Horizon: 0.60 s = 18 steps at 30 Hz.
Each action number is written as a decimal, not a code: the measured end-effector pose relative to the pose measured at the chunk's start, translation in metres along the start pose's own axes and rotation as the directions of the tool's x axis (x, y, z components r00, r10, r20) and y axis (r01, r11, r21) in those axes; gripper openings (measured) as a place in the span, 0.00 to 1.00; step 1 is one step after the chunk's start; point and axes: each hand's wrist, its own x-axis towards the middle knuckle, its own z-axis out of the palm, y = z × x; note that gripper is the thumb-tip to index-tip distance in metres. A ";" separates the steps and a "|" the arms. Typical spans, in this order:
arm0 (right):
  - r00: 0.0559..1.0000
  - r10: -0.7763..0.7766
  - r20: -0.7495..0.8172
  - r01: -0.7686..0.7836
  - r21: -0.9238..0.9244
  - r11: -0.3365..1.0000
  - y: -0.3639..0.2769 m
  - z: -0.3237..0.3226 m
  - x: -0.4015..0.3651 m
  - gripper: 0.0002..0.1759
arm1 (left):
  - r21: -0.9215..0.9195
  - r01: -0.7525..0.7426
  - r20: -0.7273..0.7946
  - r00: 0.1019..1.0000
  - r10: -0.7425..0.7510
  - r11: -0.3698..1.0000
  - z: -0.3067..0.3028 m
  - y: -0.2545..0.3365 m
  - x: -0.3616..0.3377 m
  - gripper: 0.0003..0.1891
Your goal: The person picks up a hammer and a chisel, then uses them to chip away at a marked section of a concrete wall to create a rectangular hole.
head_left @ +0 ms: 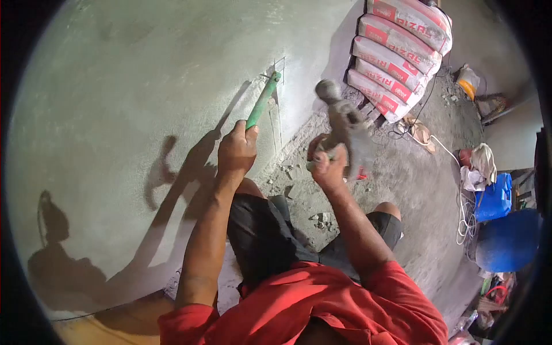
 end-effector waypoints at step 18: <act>0.982 0.185 -0.019 -0.181 0.134 0.974 -0.075 -0.038 0.070 0.30 | -0.857 0.513 0.509 0.858 -0.067 0.055 0.005 0.136 -0.005 0.18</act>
